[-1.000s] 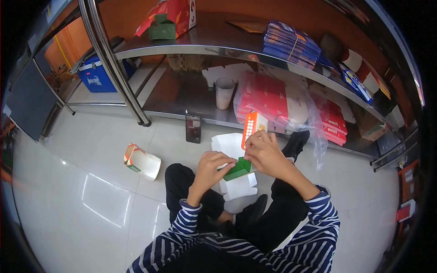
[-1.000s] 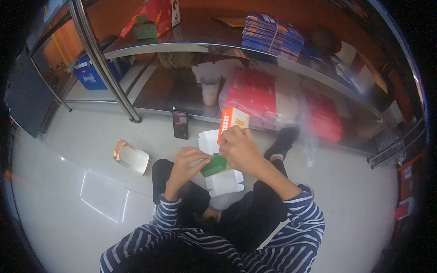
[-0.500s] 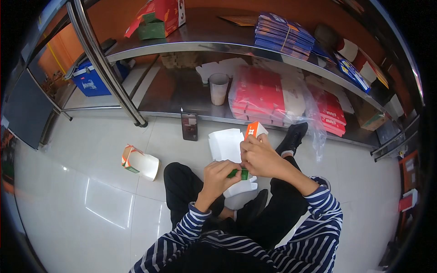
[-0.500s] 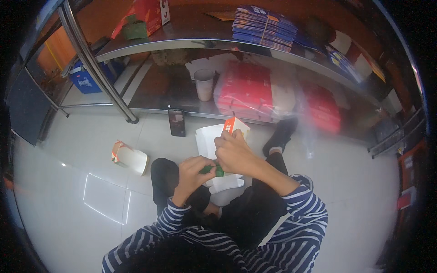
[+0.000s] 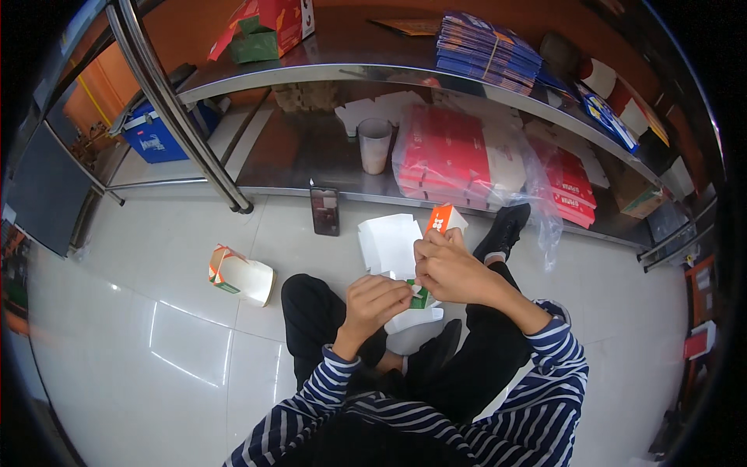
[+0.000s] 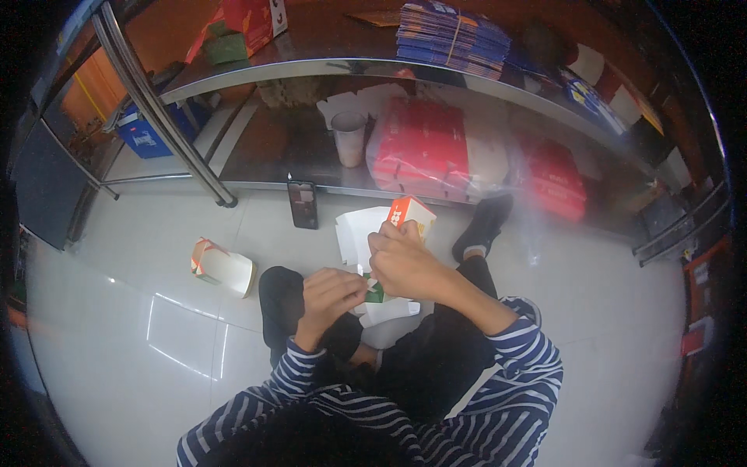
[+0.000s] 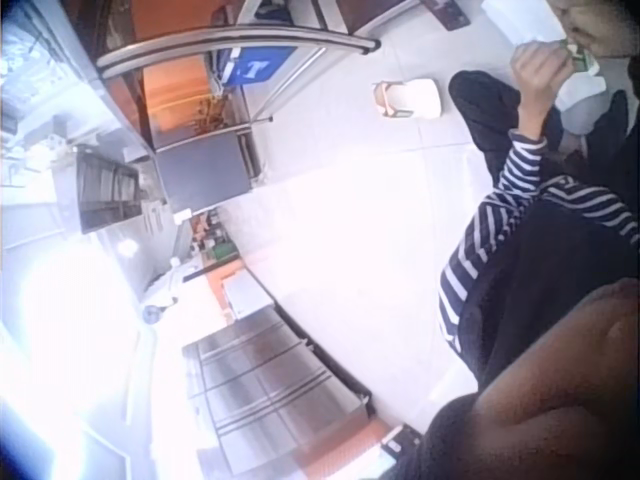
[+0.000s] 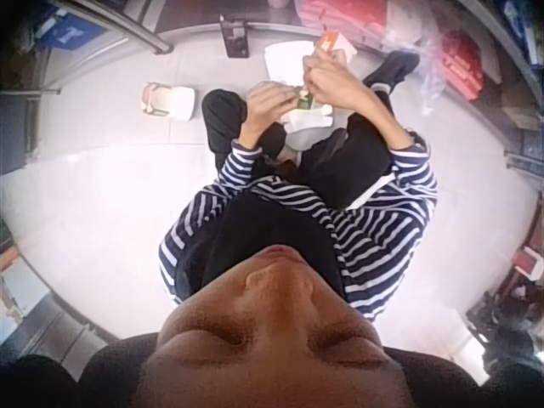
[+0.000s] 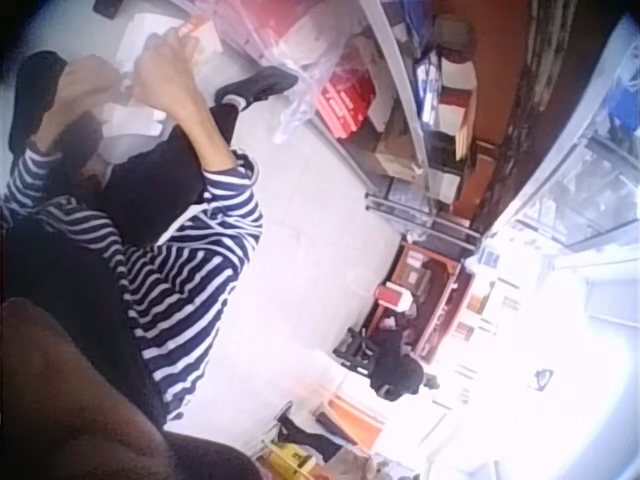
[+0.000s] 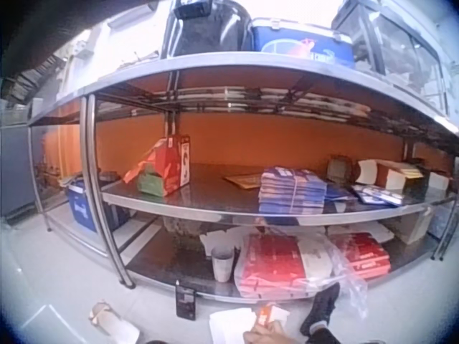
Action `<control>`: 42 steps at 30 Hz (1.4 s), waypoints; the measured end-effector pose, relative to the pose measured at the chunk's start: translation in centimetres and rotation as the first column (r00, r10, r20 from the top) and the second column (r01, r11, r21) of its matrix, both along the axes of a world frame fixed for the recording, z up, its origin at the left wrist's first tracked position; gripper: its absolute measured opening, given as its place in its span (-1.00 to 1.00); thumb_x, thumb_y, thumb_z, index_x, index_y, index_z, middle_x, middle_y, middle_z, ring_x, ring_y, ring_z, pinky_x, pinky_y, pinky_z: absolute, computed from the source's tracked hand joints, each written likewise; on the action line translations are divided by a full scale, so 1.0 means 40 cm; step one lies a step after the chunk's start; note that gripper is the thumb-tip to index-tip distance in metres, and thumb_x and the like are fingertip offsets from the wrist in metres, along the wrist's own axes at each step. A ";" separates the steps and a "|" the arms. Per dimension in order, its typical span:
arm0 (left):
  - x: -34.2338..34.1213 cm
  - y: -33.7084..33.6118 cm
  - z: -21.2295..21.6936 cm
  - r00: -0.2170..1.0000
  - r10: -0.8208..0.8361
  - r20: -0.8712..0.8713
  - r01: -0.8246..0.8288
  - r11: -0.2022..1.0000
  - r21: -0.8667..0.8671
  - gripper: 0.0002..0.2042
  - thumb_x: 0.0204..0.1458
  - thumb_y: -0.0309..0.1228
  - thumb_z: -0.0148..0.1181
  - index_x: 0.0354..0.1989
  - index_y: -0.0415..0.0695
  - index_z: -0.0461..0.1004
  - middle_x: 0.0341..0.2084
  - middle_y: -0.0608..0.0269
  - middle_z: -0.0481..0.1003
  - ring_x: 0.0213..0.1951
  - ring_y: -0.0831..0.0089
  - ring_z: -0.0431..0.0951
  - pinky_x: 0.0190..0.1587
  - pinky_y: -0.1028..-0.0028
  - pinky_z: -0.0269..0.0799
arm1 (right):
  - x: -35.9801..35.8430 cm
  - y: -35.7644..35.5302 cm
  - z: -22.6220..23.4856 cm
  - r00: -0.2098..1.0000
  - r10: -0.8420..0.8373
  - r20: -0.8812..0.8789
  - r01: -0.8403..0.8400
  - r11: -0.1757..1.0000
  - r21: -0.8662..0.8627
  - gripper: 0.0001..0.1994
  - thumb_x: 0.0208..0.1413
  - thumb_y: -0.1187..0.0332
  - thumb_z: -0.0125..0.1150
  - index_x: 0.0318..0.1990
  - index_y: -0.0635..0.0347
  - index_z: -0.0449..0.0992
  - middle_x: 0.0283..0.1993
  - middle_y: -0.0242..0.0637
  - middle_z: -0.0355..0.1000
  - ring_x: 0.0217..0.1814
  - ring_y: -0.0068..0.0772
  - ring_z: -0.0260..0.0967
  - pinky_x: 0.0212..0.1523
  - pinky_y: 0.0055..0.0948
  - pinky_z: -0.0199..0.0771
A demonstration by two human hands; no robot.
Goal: The person sits on the floor and assembles white foam food containers. They fold the containers into shape and secure them using orange and green adhesive tape strips. The person handles the containers and tape repeatedly to complete the assembly.
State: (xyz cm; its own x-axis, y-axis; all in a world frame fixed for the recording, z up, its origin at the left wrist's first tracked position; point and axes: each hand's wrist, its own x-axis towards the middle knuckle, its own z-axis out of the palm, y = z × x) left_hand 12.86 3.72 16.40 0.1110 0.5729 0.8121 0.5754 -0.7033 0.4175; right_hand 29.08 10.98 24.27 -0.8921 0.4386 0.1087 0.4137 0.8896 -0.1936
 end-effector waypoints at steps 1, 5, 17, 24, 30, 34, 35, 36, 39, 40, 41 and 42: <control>-0.001 0.000 0.004 1.000 0.001 -0.005 -0.001 1.000 -0.017 -0.83 -0.36 -0.49 0.31 -0.54 -0.14 0.46 -0.52 0.38 0.50 -0.52 0.47 0.46 -0.48 0.53 0.30 | 0.000 -0.001 0.001 1.000 0.004 -0.016 -0.004 1.000 0.004 -0.90 -0.24 0.40 0.13 -0.62 0.23 0.49 -0.42 -0.30 0.28 -0.20 -0.32 0.12 -0.23 -0.25 0.00; -0.005 -0.003 0.009 1.000 0.010 0.002 -0.010 0.999 -0.041 -0.84 -0.37 -0.53 0.29 -0.54 -0.14 0.47 -0.54 0.38 0.49 -0.56 0.49 0.45 -0.53 0.54 0.29 | -0.002 -0.005 -0.005 0.996 0.012 -0.088 -0.009 0.999 0.033 -0.91 -0.27 0.42 0.15 -0.62 0.24 0.50 -0.39 -0.31 0.28 -0.18 -0.33 0.12 -0.21 -0.25 0.00; -0.009 0.000 0.020 0.998 0.026 0.065 -0.018 0.992 -0.129 -0.85 -0.38 -0.55 0.29 -0.56 -0.16 0.47 -0.58 0.35 0.46 -0.58 0.47 0.41 -0.54 0.54 0.29 | -0.018 -0.037 0.046 0.996 0.075 -0.037 -0.075 0.997 0.023 -0.83 -0.28 0.40 0.17 -0.50 0.34 0.50 -0.34 -0.24 0.26 -0.13 -0.30 0.11 -0.16 -0.23 0.04; 0.002 -0.007 0.023 0.950 0.134 0.282 -0.016 0.922 -0.387 -0.64 -0.38 -0.57 0.34 -0.31 -0.18 0.43 -0.35 0.27 0.44 -0.53 0.52 0.45 -0.45 0.56 0.37 | -0.028 -0.034 0.015 0.995 0.101 -0.003 -0.098 0.971 0.219 -0.83 -0.25 0.41 0.19 -0.45 0.30 0.49 -0.28 -0.30 0.24 -0.09 -0.33 0.09 -0.13 -0.22 0.04; -0.070 -0.019 0.099 0.984 -0.003 0.180 0.101 0.838 -0.537 -0.32 -0.42 -0.39 0.42 0.00 -0.17 0.27 -0.19 0.11 0.39 -0.24 0.32 0.46 -0.16 0.43 0.35 | -0.001 -0.021 0.025 0.987 0.154 -0.050 -0.148 0.983 0.112 -0.85 -0.25 0.39 0.22 -0.45 0.20 0.47 -0.23 -0.37 0.26 -0.05 -0.37 0.12 -0.07 -0.22 0.04; -0.208 -0.050 0.089 0.940 0.210 0.269 -0.042 0.854 -0.519 -0.42 -0.28 -0.49 0.30 0.03 -0.14 0.27 -0.14 0.18 0.40 -0.02 0.25 0.35 0.04 0.39 0.19 | 0.034 0.005 0.043 0.976 0.150 -0.159 -0.143 0.988 0.053 -0.89 -0.21 0.47 0.17 -0.44 0.16 0.45 -0.20 -0.40 0.31 0.01 -0.35 0.16 0.01 -0.23 0.06; -0.238 -0.039 0.058 0.963 0.184 0.197 -0.058 0.856 -0.515 -0.43 -0.26 -0.49 0.28 0.04 -0.14 0.26 -0.11 0.18 0.39 -0.02 0.27 0.36 0.05 0.37 0.18 | 0.041 0.010 0.047 0.964 0.166 -0.209 -0.171 0.985 -0.009 -0.89 -0.21 0.48 0.16 -0.43 0.16 0.45 -0.19 -0.40 0.33 0.02 -0.33 0.17 0.03 -0.24 0.07; -0.269 -0.026 0.023 0.979 0.162 0.121 -0.079 0.856 -0.511 -0.44 -0.24 -0.48 0.25 0.05 -0.14 0.24 -0.08 0.18 0.38 -0.02 0.28 0.36 0.05 0.34 0.18 | 0.045 0.016 0.050 0.948 0.182 -0.260 -0.207 0.976 -0.071 -0.89 -0.20 0.50 0.15 -0.43 0.16 0.44 -0.19 -0.41 0.34 0.04 -0.31 0.17 0.05 -0.26 0.08; -0.260 -0.007 -0.034 0.977 0.058 0.204 0.072 0.815 -0.575 -0.45 -0.24 -0.51 0.26 0.03 -0.09 0.28 -0.07 0.17 0.36 0.05 0.27 0.29 0.09 0.31 0.16 | 0.054 0.023 0.064 0.880 0.140 -0.454 -0.260 0.941 -0.214 -0.87 -0.18 0.49 0.20 -0.39 0.19 0.48 -0.20 -0.36 0.37 -0.05 -0.30 0.24 -0.03 -0.33 0.19; -0.231 0.003 -0.039 0.958 0.018 0.287 0.163 0.788 -0.593 -0.45 -0.25 -0.53 0.28 0.02 -0.06 0.31 -0.08 0.17 0.36 0.09 0.26 0.25 0.11 0.32 0.15 | 0.061 0.028 0.069 0.858 0.112 -0.502 -0.275 0.925 -0.263 -0.86 -0.18 0.48 0.21 -0.38 0.19 0.49 -0.20 -0.35 0.37 -0.07 -0.30 0.25 -0.04 -0.33 0.21; -0.203 0.012 -0.039 0.912 -0.044 0.407 0.276 0.800 -0.533 -0.43 -0.26 -0.51 0.31 0.03 -0.05 0.30 -0.03 0.16 0.30 0.12 0.24 0.21 0.12 0.29 0.15 | 0.072 0.041 0.054 0.820 0.110 -0.562 -0.305 0.914 -0.266 -0.86 -0.14 0.44 0.24 -0.36 0.22 0.50 -0.19 -0.31 0.37 -0.09 -0.37 0.26 -0.06 -0.35 0.23; -0.175 0.021 -0.036 0.850 -0.109 0.516 0.381 0.803 -0.458 -0.41 -0.27 -0.49 0.33 0.05 -0.04 0.29 0.03 0.15 0.24 0.15 0.22 0.16 0.13 0.27 0.14 | 0.075 0.048 0.040 0.787 -0.012 -0.617 -0.292 0.874 -0.389 -0.86 -0.12 0.43 0.24 -0.36 0.23 0.50 -0.17 -0.31 0.36 -0.08 -0.39 0.26 -0.05 -0.36 0.22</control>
